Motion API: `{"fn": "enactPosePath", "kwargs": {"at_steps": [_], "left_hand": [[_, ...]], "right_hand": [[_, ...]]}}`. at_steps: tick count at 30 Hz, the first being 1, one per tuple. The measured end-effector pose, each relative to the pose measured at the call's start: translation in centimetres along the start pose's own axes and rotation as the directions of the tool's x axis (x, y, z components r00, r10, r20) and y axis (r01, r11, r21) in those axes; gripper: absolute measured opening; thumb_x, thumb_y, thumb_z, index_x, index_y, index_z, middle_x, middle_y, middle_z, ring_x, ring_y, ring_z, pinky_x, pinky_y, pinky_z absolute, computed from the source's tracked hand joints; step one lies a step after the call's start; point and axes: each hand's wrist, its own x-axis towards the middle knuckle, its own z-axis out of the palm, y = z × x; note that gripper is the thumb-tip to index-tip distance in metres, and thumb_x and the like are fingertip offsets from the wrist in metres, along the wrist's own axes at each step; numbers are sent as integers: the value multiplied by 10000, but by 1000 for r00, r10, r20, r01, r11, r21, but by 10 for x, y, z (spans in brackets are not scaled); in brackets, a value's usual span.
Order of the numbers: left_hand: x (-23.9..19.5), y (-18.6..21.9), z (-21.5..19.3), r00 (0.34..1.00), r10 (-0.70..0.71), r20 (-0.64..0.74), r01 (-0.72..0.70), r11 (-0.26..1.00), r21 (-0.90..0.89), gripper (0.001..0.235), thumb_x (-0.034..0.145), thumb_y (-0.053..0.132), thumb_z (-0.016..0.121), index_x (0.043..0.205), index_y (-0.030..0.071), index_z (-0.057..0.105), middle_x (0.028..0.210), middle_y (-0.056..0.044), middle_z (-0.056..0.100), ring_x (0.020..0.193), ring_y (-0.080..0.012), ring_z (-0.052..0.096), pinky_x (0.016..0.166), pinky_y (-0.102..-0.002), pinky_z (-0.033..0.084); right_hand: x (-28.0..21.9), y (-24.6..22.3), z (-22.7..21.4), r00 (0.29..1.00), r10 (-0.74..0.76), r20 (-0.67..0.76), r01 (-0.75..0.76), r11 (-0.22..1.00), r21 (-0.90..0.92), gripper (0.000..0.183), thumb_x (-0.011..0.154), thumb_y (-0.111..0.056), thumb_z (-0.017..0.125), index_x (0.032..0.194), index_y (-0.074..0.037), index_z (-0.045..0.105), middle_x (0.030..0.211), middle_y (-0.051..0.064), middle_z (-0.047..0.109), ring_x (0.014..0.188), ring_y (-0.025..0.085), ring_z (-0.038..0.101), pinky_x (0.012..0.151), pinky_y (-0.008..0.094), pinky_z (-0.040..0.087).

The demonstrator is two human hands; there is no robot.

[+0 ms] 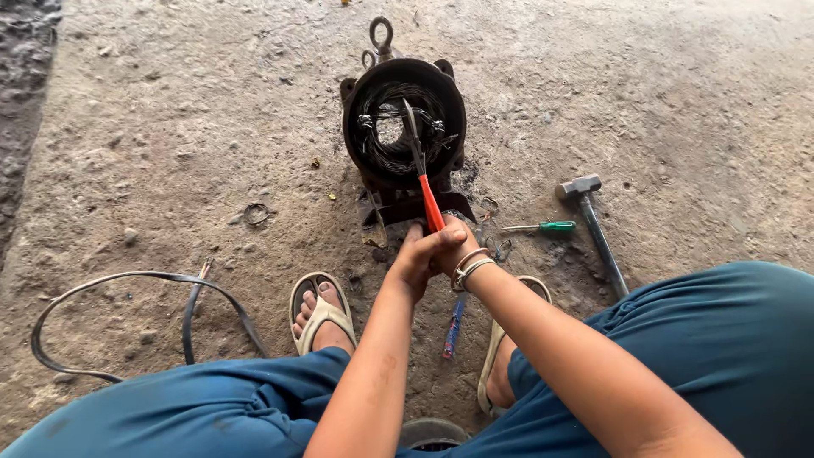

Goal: The person uses a screwdriver and pliers to manipulate and adjust wires inside a motor housing. They repeatedly probe the internal components and cut wires, working on the device placed on the ground.

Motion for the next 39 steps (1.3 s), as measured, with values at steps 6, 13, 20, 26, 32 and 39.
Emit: {"fn": "enactPosePath", "kwargs": {"at_steps": [6, 13, 20, 26, 32, 39], "left_hand": [[-3, 9, 9, 994, -10, -110, 15, 999, 47, 896, 561, 305, 823, 1315, -18, 463, 1152, -202, 662, 1019, -310, 700, 895, -436, 574], [7, 8, 22, 956, -47, -289, 39, 999, -32, 730, 549, 186, 775, 1201, -43, 540, 1046, -208, 690, 915, -313, 709, 867, -424, 571], [11, 2, 25, 932, -24, -363, -5, 997, -77, 565, 524, 127, 766, 1037, -57, 616, 939, -191, 715, 836, -296, 708, 813, -381, 572], [17, -7, 26, 903, 45, -426, -62, 998, -26, 537, 543, 116, 767, 1014, -103, 630, 917, -197, 709, 800, -297, 696, 786, -378, 566], [15, -4, 20, 886, 46, -461, -60, 998, -14, 642, 512, 126, 735, 1098, -89, 586, 932, -209, 707, 830, -326, 705, 793, -422, 583], [-18, 48, 51, 921, 122, -371, 285, 439, 852, 681, 829, 532, 715, 1164, -58, 664, 1067, -302, 702, 1031, -396, 692, 933, -430, 544]], "right_hand": [[15, 21, 0, 998, -66, 8, 66, 998, -17, 245, 855, -90, 612, 1081, 6, 619, 910, 102, 681, 777, 209, 662, 674, 385, 568], [23, 29, -5, 993, -114, -26, 112, 992, -62, 236, 869, -88, 622, 1090, -6, 611, 914, 77, 670, 792, 182, 642, 687, 363, 552], [26, 45, -9, 986, -152, -70, 145, 985, -93, 230, 882, -86, 633, 1100, -19, 602, 918, 52, 659, 807, 155, 622, 701, 341, 536], [27, 54, -8, 974, -204, -103, 191, 975, -116, 227, 893, -85, 642, 1108, -30, 595, 921, 30, 650, 820, 132, 605, 713, 322, 522], [52, 95, 5, 959, -265, -96, 275, 956, 106, 153, 976, -163, 550, 1086, -94, 631, 895, 25, 640, 809, 136, 591, 734, 325, 533], [35, 56, -16, 984, -63, 169, -55, 788, 614, 203, 934, -227, 577, 994, -47, 653, 819, 56, 654, 701, 181, 617, 646, 331, 528]]}}
